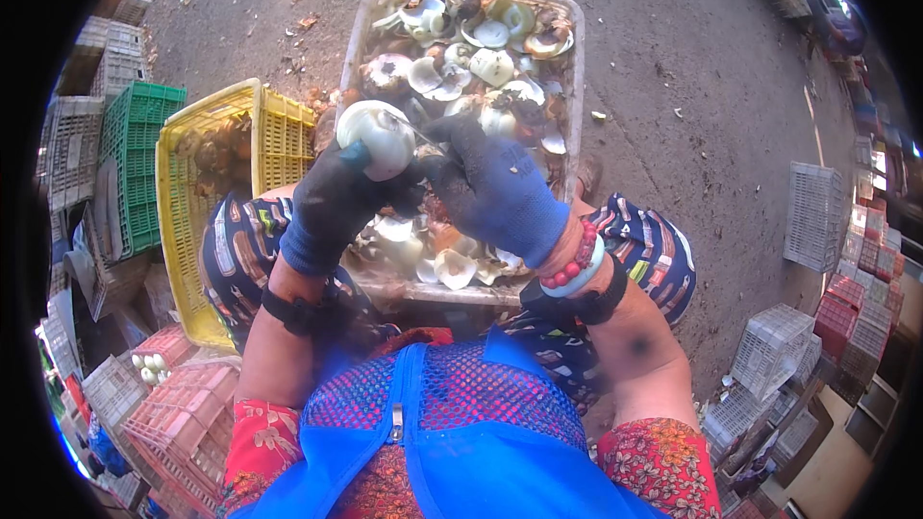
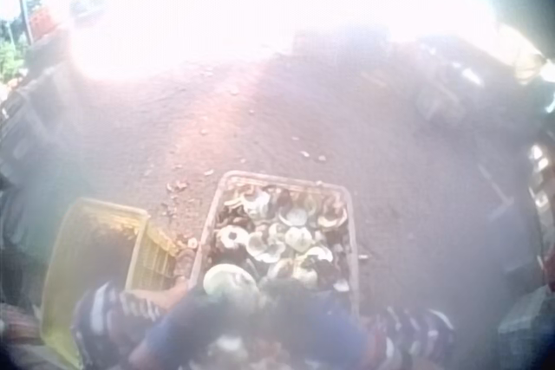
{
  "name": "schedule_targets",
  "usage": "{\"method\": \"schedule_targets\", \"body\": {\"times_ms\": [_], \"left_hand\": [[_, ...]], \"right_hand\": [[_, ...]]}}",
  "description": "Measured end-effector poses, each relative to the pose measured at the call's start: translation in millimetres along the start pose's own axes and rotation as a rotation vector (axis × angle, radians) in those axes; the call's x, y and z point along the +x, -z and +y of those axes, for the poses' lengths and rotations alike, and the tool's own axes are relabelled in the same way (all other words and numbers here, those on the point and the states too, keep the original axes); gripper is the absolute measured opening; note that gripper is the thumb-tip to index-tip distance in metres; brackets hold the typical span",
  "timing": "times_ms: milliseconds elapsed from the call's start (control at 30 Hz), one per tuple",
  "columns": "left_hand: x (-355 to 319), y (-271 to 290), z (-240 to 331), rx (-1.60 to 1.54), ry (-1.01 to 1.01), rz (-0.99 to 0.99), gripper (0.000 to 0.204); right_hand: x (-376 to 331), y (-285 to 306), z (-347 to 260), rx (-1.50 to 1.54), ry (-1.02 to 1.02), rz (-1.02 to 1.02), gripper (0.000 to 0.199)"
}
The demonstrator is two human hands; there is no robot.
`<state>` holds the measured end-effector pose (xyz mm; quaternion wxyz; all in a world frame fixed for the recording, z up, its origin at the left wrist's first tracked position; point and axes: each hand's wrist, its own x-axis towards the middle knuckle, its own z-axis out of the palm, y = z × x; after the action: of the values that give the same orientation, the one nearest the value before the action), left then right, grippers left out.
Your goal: The recorder is peeling onions using a small knife and placing the peeled onions into a crate while sitting in a workspace.
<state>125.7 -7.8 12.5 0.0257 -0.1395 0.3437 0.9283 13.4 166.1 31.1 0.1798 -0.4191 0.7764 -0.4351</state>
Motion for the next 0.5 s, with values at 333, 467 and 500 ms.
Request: {"method": "schedule_targets", "body": {"times_ms": [333,467,500], "left_hand": [[-9,1,5,0.698,-0.305,0.064,0.031],[-5,-6,6,1.247,-0.775,0.092,0.036],[-4,-7,4,1.243,-0.769,0.133,0.037]], "right_hand": [[3,27,-13,0.35,-0.257,-0.303,0.063],[3,24,-13,0.297,-0.246,-0.323,0.064],[0,22,-9,0.297,-0.248,-0.322,0.064]]}}
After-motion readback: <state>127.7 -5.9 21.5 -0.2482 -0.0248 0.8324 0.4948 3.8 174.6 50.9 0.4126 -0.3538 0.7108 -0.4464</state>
